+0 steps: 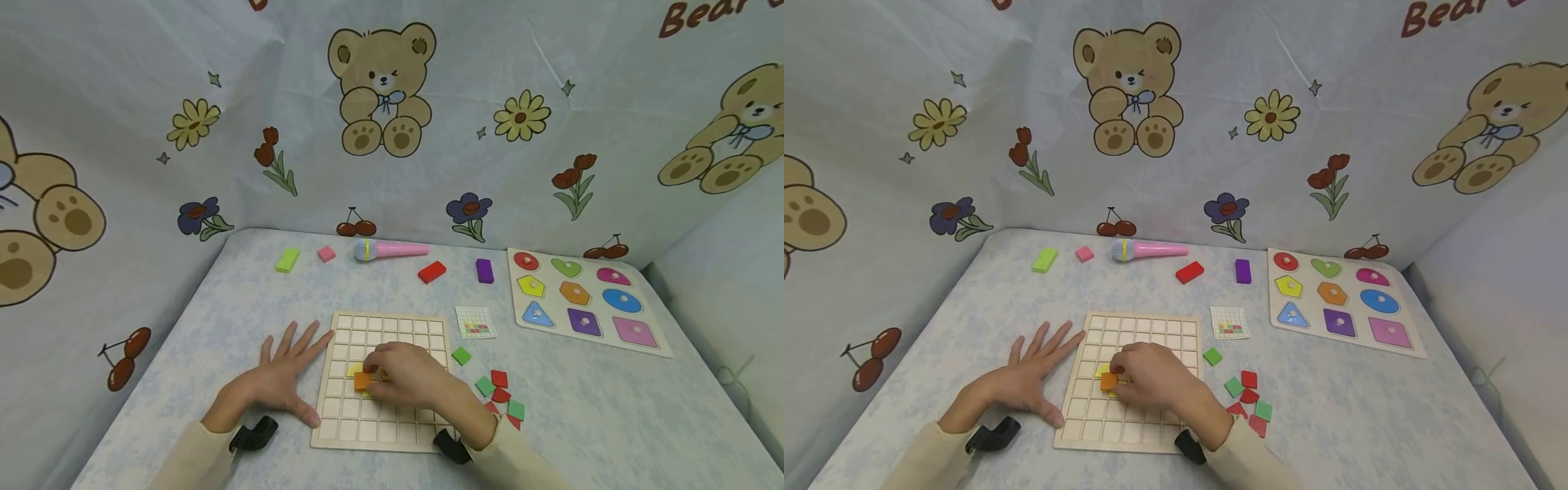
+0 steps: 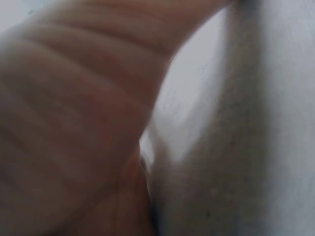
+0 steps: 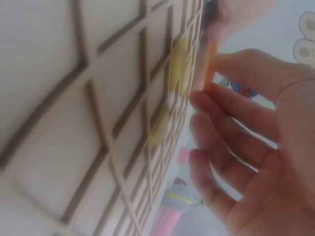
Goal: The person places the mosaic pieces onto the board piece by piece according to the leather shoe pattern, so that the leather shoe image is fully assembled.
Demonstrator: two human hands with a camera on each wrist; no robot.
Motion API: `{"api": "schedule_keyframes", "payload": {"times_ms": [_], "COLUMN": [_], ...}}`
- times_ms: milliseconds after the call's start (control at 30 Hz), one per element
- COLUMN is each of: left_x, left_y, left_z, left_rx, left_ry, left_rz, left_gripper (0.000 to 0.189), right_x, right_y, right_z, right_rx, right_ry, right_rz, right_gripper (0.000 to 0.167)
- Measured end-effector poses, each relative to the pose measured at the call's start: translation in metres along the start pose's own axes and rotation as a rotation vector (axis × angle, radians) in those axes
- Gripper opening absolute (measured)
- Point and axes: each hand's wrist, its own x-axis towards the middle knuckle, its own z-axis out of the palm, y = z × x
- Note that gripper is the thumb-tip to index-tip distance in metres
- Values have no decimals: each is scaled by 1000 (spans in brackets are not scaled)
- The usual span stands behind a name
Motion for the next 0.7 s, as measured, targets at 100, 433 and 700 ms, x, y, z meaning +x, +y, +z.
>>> {"api": "schedule_keyframes", "payload": {"times_ms": [100, 433, 700], "left_x": [1, -1, 0], "left_y": [0, 1, 0], "left_z": [0, -1, 0], "left_rx": [10, 12, 14], "left_ry": [2, -1, 1], "left_rz": [-1, 9, 9], "left_gripper": [140, 141, 140], "right_x": [4, 11, 14], "right_y": [-3, -11, -13], "right_z": [2, 11, 13], "right_rx": [-23, -134, -141], "right_ry": [-1, -30, -45], "right_rz": [-8, -7, -10], "right_gripper": [18, 16, 18]}}
